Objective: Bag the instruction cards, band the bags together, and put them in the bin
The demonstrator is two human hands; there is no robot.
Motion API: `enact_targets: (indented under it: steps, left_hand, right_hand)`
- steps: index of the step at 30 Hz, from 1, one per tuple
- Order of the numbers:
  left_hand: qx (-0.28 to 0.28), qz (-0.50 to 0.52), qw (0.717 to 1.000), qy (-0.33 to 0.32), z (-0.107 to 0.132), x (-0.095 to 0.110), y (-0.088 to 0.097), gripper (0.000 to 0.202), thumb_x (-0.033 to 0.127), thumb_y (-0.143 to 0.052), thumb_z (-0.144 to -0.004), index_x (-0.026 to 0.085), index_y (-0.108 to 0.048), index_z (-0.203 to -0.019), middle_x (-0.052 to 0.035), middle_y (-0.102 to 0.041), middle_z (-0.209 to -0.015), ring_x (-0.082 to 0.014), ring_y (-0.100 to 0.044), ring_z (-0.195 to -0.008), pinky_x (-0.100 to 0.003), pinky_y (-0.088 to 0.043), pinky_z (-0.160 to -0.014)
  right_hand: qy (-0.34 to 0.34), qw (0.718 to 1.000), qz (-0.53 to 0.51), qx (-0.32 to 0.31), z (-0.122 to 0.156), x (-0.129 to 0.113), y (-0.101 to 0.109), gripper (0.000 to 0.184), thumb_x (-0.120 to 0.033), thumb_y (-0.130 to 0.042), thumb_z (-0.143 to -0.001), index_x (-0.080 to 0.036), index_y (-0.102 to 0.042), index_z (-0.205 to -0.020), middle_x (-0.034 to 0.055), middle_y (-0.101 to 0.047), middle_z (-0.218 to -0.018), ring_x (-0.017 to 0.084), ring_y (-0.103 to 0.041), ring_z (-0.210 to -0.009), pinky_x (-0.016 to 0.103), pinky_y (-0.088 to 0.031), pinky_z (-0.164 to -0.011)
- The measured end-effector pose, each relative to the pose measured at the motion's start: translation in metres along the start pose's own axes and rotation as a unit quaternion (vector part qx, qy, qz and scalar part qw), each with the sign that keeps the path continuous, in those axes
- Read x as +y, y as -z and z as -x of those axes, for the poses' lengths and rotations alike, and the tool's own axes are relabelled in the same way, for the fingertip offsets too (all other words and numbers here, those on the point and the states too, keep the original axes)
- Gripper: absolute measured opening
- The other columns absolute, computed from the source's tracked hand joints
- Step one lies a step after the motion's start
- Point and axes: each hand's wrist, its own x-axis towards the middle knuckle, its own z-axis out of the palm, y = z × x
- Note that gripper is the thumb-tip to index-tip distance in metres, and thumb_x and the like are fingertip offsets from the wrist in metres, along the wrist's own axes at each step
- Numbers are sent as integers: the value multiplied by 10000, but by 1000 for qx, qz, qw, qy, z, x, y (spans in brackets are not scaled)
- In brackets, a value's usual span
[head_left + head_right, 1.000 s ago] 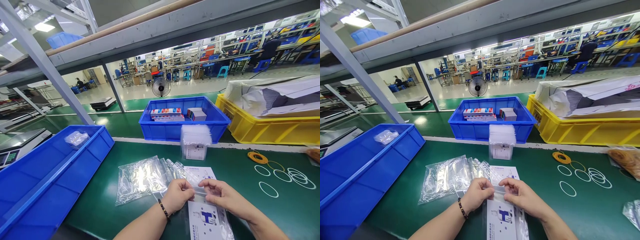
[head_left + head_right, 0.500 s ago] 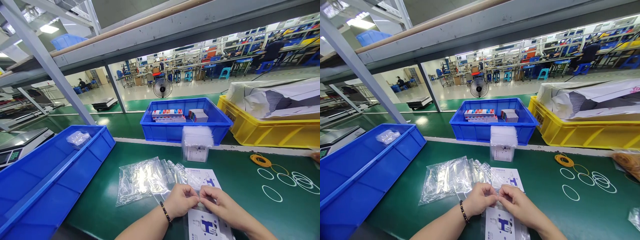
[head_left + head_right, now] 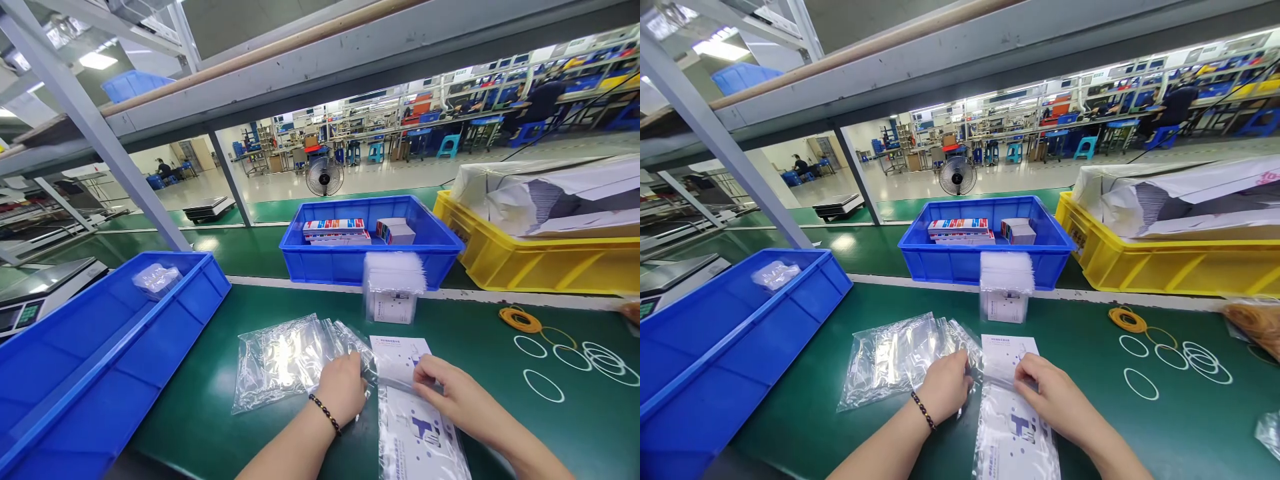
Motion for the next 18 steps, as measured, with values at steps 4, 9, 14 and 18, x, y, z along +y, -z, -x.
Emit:
enact_targets:
  steps: [4,9,14,18]
  left_hand:
    - [1,13,1000,20,-3,-3,2,263,31,-446,-685,133,-545,-907,-120,-624,-841,-246,-575,-784,-299,-388,-658]
    - [68,106,992,-21,-1,-3,7,262,68,-394,-744,180,-524,-941,-56,-617,-774,-198,-558,-728,-274,-373,-645]
    - [103,225,964,-98,8,0,5,189,141,-378,-780,186,-534,-877,-19,-577,-706,-156,-518,-646,-249,-372,-623]
    - [81,302,942,-121,9,-2,5,177,248,-401,-804,179,-552,-868,-7,-536,-661,-141,-480,-575,-234,-366,-564]
  right_hand:
    - [9,997,8,71,-3,6,-8,153,-357,-479,-766,-232,-536,-698,39,-596,-763,201,-565,-712,308,-449,-624]
    - [27,994,-35,95,-4,-3,-18,266,-422,-441,-804,-208,-579,-878,50,-595,-792,190,-564,-671,310,-460,-616]
    - [3,990,-68,123,-6,-14,-32,474,-388,-447,-796,-139,-467,-1199,104,-611,-984,143,-538,-549,329,-478,-609]
    - [-1,987,-58,148,-10,-14,-33,484,-366,-432,-821,-108,-455,-1231,116,-635,-1009,144,-580,-577,310,-496,-623]
